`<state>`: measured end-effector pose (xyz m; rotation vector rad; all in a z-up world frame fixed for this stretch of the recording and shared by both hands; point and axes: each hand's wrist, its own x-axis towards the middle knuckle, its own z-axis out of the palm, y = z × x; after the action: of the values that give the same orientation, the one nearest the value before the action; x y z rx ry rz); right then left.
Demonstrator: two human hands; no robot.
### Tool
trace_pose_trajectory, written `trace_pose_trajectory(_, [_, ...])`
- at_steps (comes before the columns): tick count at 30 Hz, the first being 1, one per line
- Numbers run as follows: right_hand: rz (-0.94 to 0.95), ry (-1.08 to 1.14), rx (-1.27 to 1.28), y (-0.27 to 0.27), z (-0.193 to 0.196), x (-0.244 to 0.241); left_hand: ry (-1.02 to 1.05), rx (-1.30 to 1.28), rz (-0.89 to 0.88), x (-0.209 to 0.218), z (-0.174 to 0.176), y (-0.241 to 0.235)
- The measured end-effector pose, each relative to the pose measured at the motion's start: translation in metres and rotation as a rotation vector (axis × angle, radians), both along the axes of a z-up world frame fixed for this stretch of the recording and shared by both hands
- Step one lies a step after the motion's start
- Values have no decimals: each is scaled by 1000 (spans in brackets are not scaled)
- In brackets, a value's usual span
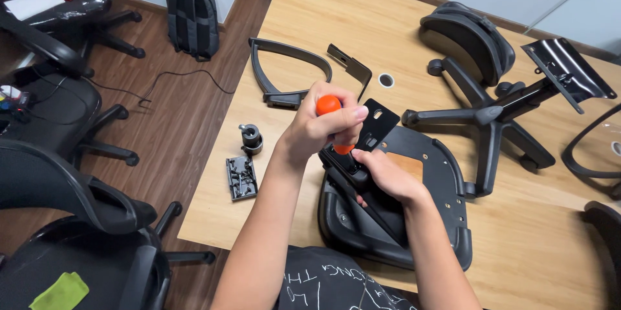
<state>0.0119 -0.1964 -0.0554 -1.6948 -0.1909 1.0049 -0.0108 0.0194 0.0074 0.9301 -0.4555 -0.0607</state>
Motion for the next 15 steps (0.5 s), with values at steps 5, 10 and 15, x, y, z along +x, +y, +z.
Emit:
trace_pose_trajectory(5, [66, -7, 105, 1, 0, -2, -32, 34, -46, 0, -2, 4])
trace_pose_trajectory(10, [23, 12, 101, 6, 0, -4, -33, 74, 36, 2, -3, -8])
trace_pose_trajectory(15, [-43, 81, 74, 3, 1, -5, -21, 37, 28, -4, 11, -5])
